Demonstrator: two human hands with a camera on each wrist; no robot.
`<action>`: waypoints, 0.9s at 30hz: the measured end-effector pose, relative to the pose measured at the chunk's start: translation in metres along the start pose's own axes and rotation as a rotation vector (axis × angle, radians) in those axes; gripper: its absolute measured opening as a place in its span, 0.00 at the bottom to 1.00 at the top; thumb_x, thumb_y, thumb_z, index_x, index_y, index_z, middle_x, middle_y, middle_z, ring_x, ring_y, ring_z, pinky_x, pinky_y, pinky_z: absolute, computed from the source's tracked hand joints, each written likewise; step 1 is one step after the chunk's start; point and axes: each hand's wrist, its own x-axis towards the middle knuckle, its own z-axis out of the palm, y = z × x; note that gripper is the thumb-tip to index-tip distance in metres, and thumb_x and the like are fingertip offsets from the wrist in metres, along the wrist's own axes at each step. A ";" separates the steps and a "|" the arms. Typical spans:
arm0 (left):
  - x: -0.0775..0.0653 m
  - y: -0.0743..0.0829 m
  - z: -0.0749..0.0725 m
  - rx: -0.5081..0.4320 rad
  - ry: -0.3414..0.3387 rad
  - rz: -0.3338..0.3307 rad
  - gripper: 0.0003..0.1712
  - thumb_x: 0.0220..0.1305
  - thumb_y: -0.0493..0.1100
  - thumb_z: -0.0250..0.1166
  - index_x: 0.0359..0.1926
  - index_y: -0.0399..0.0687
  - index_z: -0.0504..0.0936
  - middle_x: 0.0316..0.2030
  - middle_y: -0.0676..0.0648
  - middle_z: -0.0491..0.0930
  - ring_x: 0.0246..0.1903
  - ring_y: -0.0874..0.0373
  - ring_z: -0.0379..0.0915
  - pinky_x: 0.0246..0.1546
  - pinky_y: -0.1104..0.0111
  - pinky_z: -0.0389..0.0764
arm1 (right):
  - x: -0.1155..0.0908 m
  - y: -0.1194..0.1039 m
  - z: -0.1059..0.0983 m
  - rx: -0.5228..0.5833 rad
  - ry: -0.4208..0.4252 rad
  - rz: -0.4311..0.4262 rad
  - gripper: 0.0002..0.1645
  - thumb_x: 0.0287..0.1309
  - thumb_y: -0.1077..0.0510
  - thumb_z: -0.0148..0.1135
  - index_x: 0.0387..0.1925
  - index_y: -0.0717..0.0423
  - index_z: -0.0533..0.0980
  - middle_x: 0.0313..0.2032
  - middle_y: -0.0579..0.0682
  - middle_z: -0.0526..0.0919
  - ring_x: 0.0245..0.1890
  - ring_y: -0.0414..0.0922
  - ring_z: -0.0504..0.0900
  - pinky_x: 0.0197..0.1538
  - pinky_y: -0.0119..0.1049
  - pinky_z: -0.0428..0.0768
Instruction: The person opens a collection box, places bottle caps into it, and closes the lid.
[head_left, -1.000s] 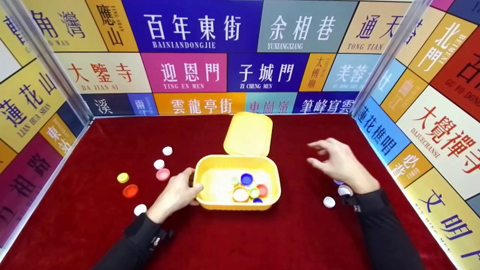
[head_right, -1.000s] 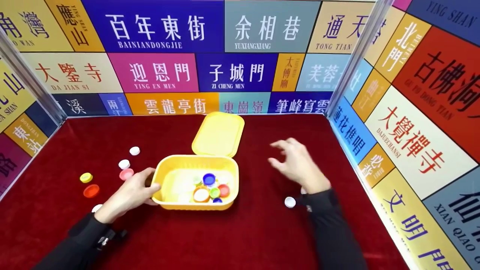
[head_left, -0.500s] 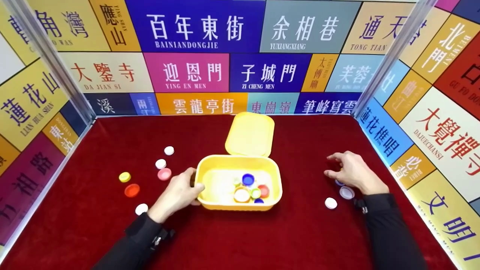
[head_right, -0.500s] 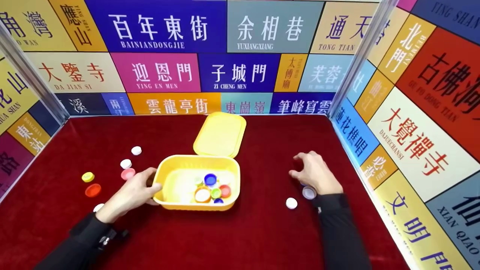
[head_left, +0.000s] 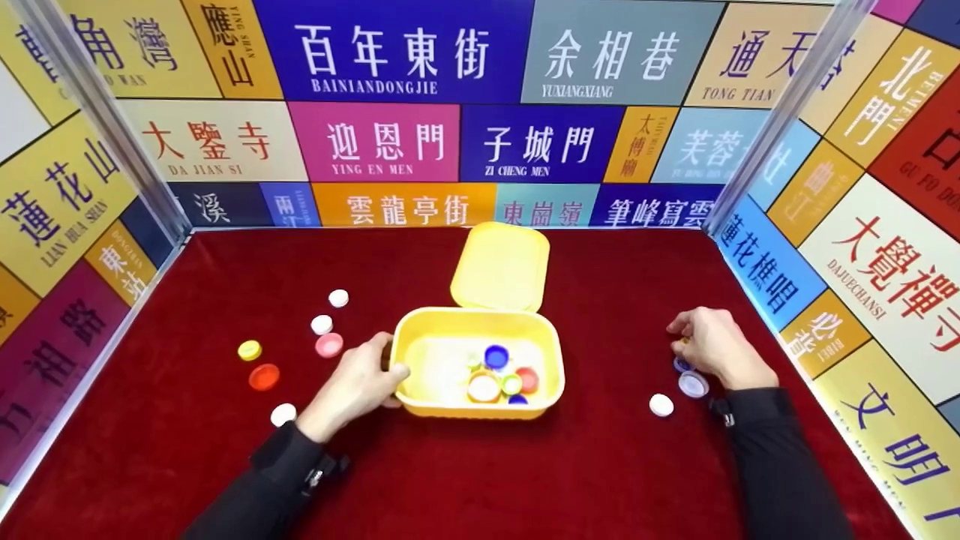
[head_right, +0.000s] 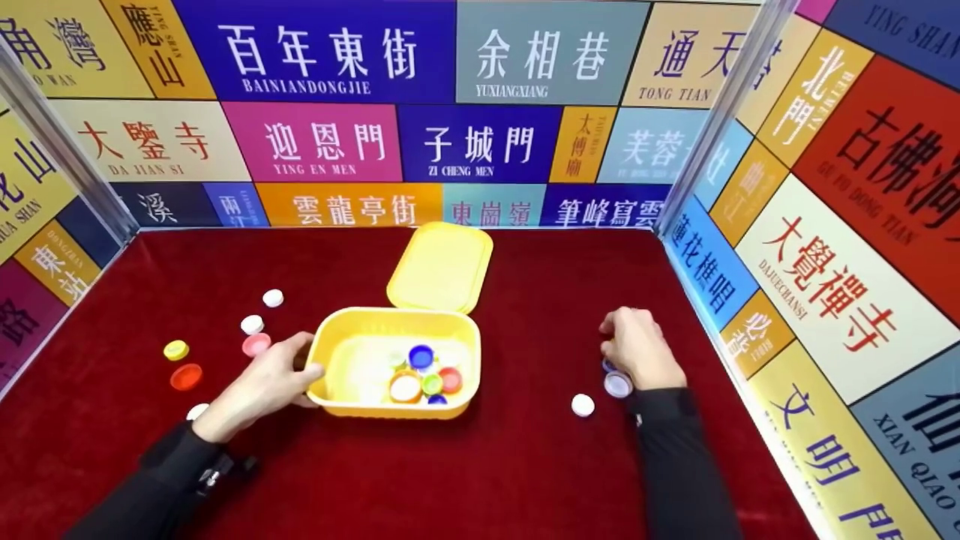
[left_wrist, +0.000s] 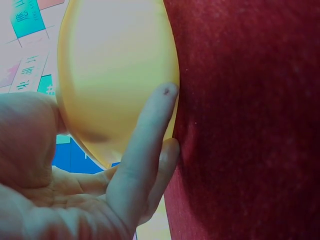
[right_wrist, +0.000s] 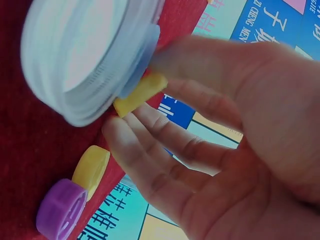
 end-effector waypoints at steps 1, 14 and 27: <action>0.000 0.000 0.000 -0.002 -0.001 0.001 0.26 0.72 0.34 0.65 0.70 0.37 0.81 0.49 0.36 0.91 0.35 0.51 0.96 0.31 0.56 1.00 | -0.001 0.000 -0.001 -0.001 0.000 0.005 0.14 0.66 0.66 0.76 0.51 0.67 0.92 0.45 0.66 0.95 0.46 0.61 0.90 0.52 0.60 0.92; 0.000 0.000 0.001 0.015 0.004 -0.002 0.25 0.72 0.34 0.65 0.69 0.37 0.81 0.48 0.36 0.91 0.33 0.52 0.95 0.30 0.57 0.99 | 0.000 -0.005 -0.002 -0.002 0.045 -0.003 0.03 0.65 0.63 0.82 0.38 0.61 0.94 0.35 0.57 0.96 0.42 0.58 0.90 0.47 0.50 0.88; 0.000 0.000 0.001 0.023 0.005 0.004 0.25 0.72 0.34 0.65 0.69 0.37 0.81 0.48 0.36 0.91 0.33 0.52 0.95 0.30 0.57 0.99 | -0.001 -0.047 0.000 0.095 0.145 -0.155 0.09 0.66 0.61 0.85 0.45 0.59 0.95 0.43 0.57 0.97 0.41 0.52 0.94 0.41 0.29 0.86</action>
